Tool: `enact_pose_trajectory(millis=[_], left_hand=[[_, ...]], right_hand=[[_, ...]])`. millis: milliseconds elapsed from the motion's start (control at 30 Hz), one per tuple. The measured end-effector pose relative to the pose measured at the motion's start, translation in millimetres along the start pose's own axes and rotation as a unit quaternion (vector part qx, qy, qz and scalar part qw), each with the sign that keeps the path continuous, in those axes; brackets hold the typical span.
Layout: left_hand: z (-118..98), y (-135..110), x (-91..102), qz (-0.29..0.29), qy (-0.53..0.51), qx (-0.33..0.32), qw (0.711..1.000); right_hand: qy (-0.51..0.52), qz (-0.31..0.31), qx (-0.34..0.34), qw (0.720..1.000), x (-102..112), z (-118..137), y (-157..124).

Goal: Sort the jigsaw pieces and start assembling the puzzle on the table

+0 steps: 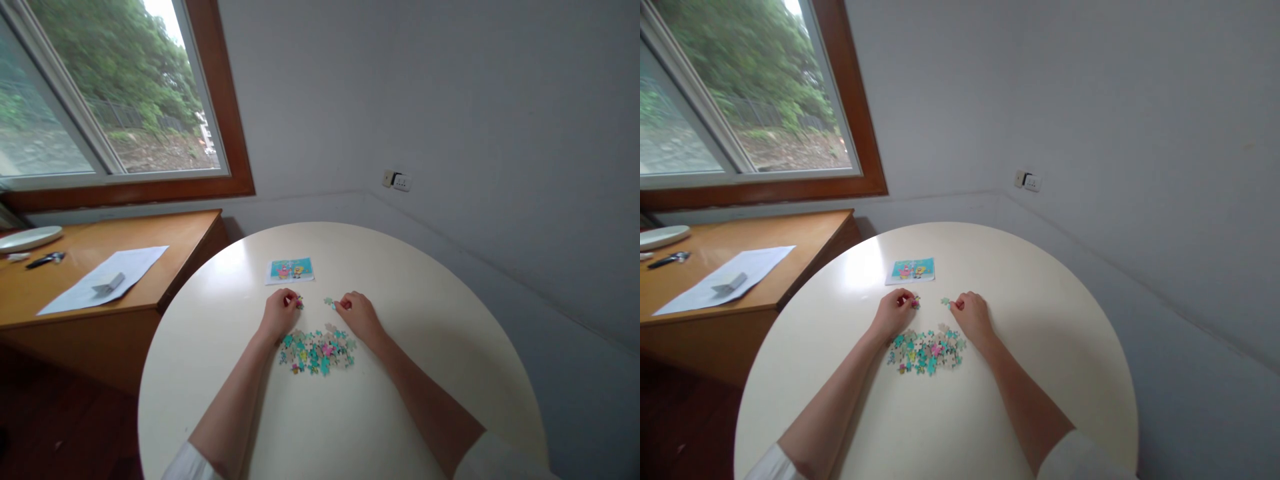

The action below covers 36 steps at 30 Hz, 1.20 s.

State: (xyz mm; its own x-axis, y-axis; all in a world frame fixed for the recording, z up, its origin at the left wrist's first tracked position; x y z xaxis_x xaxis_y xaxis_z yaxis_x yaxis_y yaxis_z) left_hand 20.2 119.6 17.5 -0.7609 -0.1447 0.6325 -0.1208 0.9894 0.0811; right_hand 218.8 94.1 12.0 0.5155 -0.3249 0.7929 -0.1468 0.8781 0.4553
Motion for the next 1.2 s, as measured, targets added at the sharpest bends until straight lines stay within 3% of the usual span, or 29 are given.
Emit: enact_pose_trajectory(millis=[767,933,1067,1200], left_hand=[[1.7,0.7,-0.1,0.0,-0.008,-0.005,1.0],[0.5,-0.3,0.5,-0.003,-0.008,-0.002,1.0],[2.1,0.3,-0.1,-0.008,-0.015,0.001,1.0],[4.1,1.8,-1.6,-0.009,-0.02,-0.005,1.0]], right_hand=[[0.027,-0.039,0.005,0.999,3.0,-2.0,-0.7],[0.093,-0.063,0.05,0.992,9.0,17.3,-1.6],[0.198,0.006,0.13,0.971,6.0,50.9,-6.3],[0.217,0.093,0.166,0.957,3.2,68.7,-12.1]])
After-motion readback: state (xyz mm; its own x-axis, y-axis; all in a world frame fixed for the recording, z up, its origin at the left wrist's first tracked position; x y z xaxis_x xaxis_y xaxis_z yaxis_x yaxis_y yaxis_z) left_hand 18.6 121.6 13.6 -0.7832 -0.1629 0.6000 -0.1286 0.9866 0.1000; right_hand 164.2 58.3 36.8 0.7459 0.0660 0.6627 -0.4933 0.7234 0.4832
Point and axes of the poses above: each hand's wrist, its own y-axis towards the middle knuckle, its own x-axis out of the back of the hand, z = x × y, the point moved 6 cm from there along y, towards the middle knuckle, and after that the axes turned 14 degrees about x, right-handed, at the moved point
